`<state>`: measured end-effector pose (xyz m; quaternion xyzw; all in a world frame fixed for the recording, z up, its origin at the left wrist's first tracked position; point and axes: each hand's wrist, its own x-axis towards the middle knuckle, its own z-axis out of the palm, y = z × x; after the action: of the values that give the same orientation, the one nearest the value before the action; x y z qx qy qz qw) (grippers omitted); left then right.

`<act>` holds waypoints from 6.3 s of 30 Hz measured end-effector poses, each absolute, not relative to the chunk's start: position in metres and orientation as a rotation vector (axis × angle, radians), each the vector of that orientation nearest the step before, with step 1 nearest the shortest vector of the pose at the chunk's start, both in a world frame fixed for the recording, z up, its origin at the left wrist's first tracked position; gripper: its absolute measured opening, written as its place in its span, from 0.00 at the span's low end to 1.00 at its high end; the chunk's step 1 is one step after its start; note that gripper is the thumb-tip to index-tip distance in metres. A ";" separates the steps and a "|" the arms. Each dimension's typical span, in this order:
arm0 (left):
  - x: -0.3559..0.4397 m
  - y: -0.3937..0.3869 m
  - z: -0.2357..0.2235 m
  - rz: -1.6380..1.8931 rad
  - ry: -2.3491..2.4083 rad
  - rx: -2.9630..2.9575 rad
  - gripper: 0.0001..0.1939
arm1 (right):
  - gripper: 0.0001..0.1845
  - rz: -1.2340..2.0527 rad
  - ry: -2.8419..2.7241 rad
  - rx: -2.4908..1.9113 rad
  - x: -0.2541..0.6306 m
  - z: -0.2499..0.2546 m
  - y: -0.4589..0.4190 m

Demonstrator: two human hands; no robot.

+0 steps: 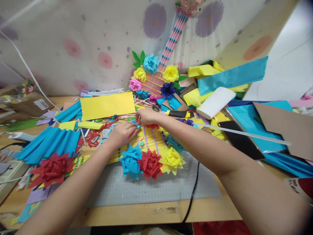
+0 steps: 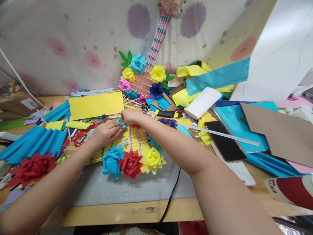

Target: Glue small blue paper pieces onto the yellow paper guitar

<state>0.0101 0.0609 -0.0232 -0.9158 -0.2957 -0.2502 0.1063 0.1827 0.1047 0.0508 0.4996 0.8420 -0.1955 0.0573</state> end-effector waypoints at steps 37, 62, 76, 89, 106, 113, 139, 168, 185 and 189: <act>0.012 0.054 -0.001 -0.908 -1.251 -2.569 0.18 | 0.07 -0.724 2.752 1.876 0.244 0.068 0.074; 0.016 0.033 0.008 -0.915 -1.541 -2.714 0.08 | 0.15 -0.710 2.809 1.992 0.276 0.051 0.026; 0.054 0.012 0.023 -0.054 -1.810 -2.802 0.11 | 0.10 -0.679 2.850 2.059 0.293 0.030 0.011; 0.040 0.024 0.011 -1.403 -2.652 -2.659 0.12 | 0.16 -1.017 2.561 2.127 0.328 0.033 -0.021; 0.050 0.016 0.011 -2.007 -2.716 -2.438 0.17 | 0.23 -0.704 2.280 2.717 0.368 -0.027 0.008; 0.055 0.018 0.011 -2.041 -2.776 -2.417 0.15 | 0.17 -0.850 2.173 2.806 0.357 -0.029 0.021; 0.062 0.018 0.013 -2.011 -2.905 -2.396 0.11 | 0.25 -0.808 2.721 2.047 0.287 0.045 0.003; 0.062 0.016 0.018 -2.002 -2.905 -2.415 0.11 | 0.22 -0.685 2.616 2.057 0.279 0.051 0.009; 0.064 0.016 0.020 -2.053 -2.905 -2.381 0.10 | 0.24 -0.743 2.653 2.036 0.284 0.052 0.005; 0.064 0.016 0.023 -2.057 -2.904 -2.385 0.10 | 0.24 -0.753 2.696 2.000 0.283 0.051 0.005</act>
<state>0.0643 0.0157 0.0229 -0.4683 -0.5702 -0.4038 -0.5408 0.2828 0.0046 0.0515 0.5749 0.7749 -0.2165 -0.1488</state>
